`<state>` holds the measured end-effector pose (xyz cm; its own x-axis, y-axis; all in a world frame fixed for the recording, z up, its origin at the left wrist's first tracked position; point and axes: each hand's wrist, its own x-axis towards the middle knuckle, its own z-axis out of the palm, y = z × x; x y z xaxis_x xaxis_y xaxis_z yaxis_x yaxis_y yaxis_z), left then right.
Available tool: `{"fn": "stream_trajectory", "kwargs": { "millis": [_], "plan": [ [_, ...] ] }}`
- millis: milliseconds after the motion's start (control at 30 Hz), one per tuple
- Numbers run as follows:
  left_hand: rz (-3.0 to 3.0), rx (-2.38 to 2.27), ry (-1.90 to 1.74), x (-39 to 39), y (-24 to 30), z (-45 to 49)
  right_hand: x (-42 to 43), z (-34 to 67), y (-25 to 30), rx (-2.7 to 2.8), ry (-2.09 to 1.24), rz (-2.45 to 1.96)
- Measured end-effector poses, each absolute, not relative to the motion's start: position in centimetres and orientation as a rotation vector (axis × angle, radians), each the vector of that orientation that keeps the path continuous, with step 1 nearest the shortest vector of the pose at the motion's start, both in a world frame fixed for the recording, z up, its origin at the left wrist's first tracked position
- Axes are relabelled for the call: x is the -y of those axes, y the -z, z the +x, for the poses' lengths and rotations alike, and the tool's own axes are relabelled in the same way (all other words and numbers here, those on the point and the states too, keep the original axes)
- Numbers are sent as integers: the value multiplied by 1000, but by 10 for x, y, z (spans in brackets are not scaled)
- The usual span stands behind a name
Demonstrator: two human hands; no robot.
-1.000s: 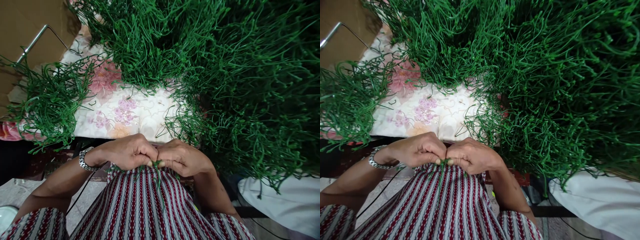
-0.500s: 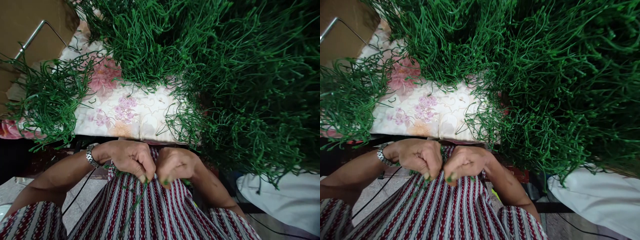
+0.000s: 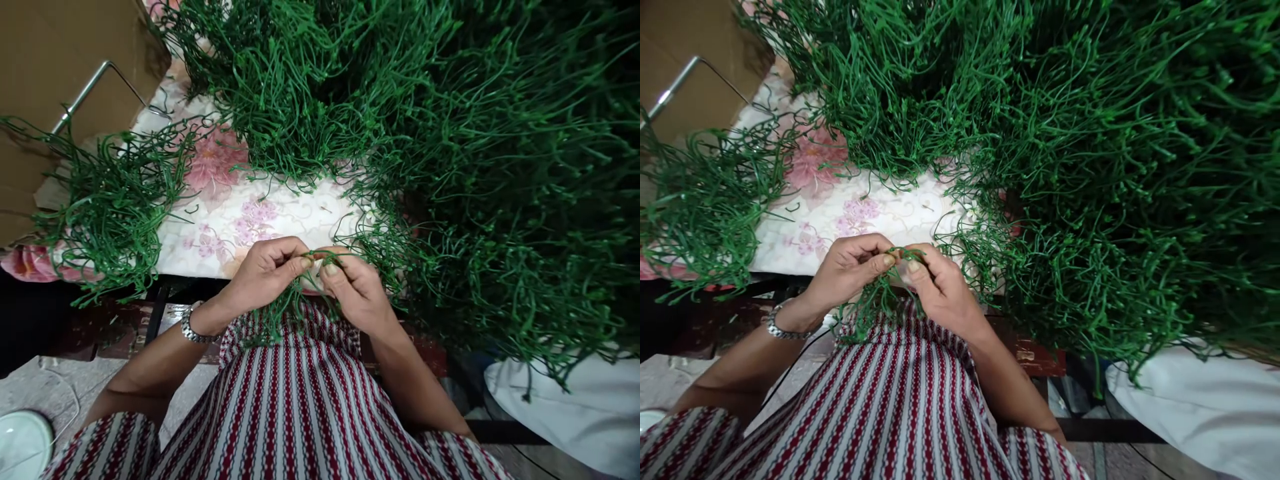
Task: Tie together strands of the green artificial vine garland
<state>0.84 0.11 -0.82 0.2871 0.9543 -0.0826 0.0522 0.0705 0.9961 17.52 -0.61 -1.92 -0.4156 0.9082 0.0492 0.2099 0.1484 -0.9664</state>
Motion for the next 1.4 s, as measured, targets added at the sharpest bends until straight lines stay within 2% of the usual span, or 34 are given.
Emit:
{"fn": "stream_trajectory", "kwargs": {
  "millis": [267, 433, 733, 1000, 1133, 1400],
  "plan": [
    [1250, -1122, -1039, 11, 12, 15, 13, 165, 23, 1982, -1007, -1141],
    [1432, -1194, -1013, 14, 13, 13, 18, 165, 24, 1993, -791, -1138],
    [1234, -949, -859, 2, 9, 7, 9, 177, 28, 2091, -1126, -859],
    [1339, -934, -535, -4, -1, -7, 13, 173, 27, 2180, -789, -904],
    [1410, -890, -359, -8, -1, -10, 15, 175, 28, 2232, -735, -899],
    [1410, -941, -504, -4, 4, -3, 16, 176, 25, 2297, -834, -917]
  ]
}}
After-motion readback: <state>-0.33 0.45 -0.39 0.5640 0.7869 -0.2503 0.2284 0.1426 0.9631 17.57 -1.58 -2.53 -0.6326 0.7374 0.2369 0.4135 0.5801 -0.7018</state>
